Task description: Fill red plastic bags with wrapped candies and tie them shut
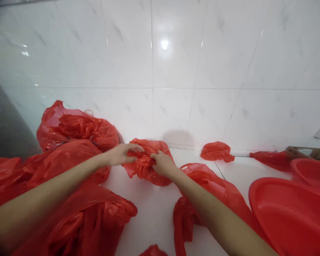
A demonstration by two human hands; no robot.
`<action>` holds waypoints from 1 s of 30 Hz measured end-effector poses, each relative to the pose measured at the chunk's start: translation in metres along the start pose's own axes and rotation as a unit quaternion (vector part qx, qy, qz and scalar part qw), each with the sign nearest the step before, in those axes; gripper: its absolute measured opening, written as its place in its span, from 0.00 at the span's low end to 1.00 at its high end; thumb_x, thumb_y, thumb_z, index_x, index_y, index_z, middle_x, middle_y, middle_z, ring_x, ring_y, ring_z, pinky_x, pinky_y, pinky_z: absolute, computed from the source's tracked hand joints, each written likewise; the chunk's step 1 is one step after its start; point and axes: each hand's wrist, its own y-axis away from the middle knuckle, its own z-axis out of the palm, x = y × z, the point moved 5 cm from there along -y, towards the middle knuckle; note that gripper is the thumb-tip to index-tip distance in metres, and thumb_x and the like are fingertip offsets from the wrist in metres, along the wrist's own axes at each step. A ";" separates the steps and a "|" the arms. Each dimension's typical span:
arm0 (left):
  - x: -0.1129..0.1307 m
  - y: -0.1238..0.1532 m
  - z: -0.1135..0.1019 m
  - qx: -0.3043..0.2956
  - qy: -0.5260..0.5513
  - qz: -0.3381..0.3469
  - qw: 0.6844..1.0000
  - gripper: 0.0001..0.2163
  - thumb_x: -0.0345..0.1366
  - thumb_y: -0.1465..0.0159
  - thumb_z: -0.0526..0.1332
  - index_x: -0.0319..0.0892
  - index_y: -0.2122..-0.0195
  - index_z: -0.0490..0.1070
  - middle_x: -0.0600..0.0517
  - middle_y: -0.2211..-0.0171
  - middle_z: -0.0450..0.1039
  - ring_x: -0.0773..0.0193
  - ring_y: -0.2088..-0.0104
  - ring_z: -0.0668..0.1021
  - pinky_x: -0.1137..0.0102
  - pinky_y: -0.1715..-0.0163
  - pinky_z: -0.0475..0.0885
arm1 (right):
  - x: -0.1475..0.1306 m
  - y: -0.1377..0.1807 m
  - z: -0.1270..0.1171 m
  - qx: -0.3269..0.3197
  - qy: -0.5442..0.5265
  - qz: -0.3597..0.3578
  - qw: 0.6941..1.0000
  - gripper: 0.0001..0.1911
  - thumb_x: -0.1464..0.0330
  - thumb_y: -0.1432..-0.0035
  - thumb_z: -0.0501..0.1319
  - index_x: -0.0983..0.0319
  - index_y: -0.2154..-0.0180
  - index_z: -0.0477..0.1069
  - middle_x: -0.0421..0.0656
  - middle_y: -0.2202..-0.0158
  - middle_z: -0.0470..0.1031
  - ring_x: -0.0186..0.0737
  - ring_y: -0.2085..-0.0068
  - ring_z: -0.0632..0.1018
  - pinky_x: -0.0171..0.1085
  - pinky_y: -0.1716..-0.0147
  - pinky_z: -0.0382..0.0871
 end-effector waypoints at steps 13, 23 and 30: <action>-0.062 -0.048 0.033 0.099 0.070 -0.162 0.979 0.09 0.38 0.46 0.60 0.41 0.64 0.71 0.49 0.67 0.78 0.57 0.64 0.79 0.68 0.66 0.72 | 0.022 0.010 -0.041 0.131 0.037 -0.049 0.989 0.28 0.74 0.48 0.56 0.61 0.44 0.64 0.50 0.38 0.55 0.51 0.41 0.61 0.48 0.44 0.57; -0.034 -0.046 0.038 0.040 0.274 -0.182 0.943 0.10 0.38 0.44 0.60 0.42 0.62 0.68 0.52 0.71 0.75 0.61 0.69 0.79 0.69 0.69 0.74 | 0.000 -0.032 0.000 -0.037 0.022 -0.072 0.997 0.20 0.76 0.39 0.48 0.63 0.48 0.68 0.48 0.48 0.72 0.44 0.48 0.71 0.42 0.49 0.63; -0.002 -0.045 0.013 0.057 0.344 -0.182 0.919 0.13 0.41 0.39 0.55 0.44 0.78 0.54 0.62 0.84 0.46 0.74 0.86 0.55 0.76 0.82 0.61 | 0.041 -0.067 0.019 -0.104 -0.028 0.060 0.992 0.08 0.67 0.39 0.58 0.64 0.65 0.74 0.45 0.63 0.76 0.42 0.60 0.76 0.41 0.59 0.70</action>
